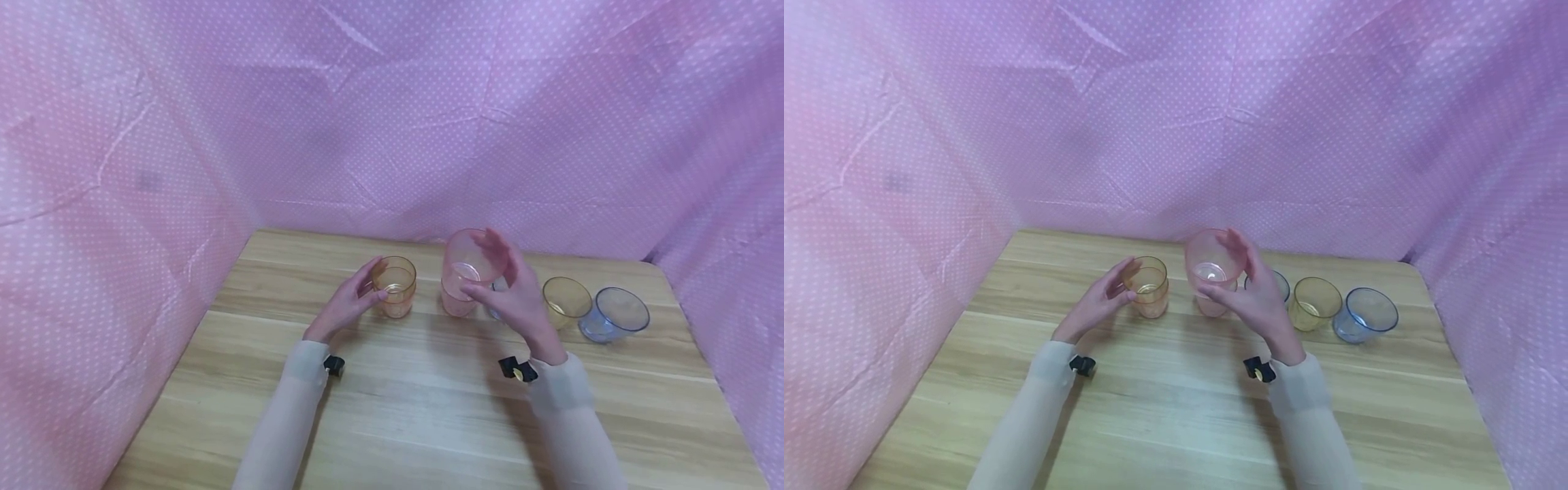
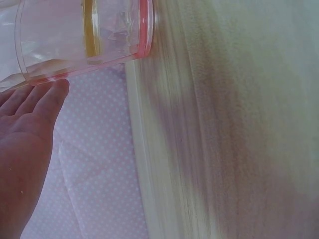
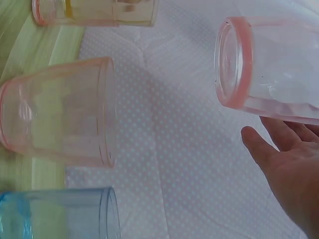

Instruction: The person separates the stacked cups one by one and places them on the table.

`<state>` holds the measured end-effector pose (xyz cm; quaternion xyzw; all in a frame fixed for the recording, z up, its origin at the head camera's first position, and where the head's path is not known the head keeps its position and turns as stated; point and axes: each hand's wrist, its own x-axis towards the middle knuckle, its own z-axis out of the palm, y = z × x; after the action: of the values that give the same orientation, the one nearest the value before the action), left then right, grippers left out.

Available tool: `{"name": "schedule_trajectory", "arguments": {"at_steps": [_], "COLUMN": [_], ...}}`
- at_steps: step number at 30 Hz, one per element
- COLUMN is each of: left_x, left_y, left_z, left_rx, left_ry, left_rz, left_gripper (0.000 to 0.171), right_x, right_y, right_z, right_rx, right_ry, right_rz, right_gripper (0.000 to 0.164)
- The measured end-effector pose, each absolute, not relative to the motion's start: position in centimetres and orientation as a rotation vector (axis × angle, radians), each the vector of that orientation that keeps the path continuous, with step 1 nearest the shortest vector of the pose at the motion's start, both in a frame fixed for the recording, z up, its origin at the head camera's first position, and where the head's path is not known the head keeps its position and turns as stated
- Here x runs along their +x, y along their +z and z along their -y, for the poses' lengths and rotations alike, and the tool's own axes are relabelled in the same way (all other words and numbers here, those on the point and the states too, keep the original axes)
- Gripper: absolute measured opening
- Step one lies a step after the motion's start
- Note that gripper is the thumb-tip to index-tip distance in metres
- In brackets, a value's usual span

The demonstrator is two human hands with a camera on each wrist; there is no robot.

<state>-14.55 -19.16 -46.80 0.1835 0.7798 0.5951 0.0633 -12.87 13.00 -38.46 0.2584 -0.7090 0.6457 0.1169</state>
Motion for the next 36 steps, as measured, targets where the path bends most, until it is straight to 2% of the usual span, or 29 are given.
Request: {"name": "schedule_trajectory", "arguments": {"at_steps": [12,22,36], "left_x": [-14.6,-14.7,-14.3], "left_y": [-46.9,-46.9,-46.5], "left_z": [19.2,19.4,19.3], "left_rx": [0.545,0.547,0.529], "left_ry": [1.784,1.772,1.754], "left_rz": [-2.363,-2.371,-2.373], "left_gripper": [0.077,0.077,0.075], "right_x": [-11.3,-10.3,-9.2], "right_y": [-37.9,-38.4,-39.0], "right_z": [-15.9,-18.5,-21.6], "right_rx": [0.665,0.700,0.707], "right_ry": [1.919,1.920,1.959], "right_rz": [2.066,2.012,1.895], "right_gripper": [0.098,0.104,0.099]}}
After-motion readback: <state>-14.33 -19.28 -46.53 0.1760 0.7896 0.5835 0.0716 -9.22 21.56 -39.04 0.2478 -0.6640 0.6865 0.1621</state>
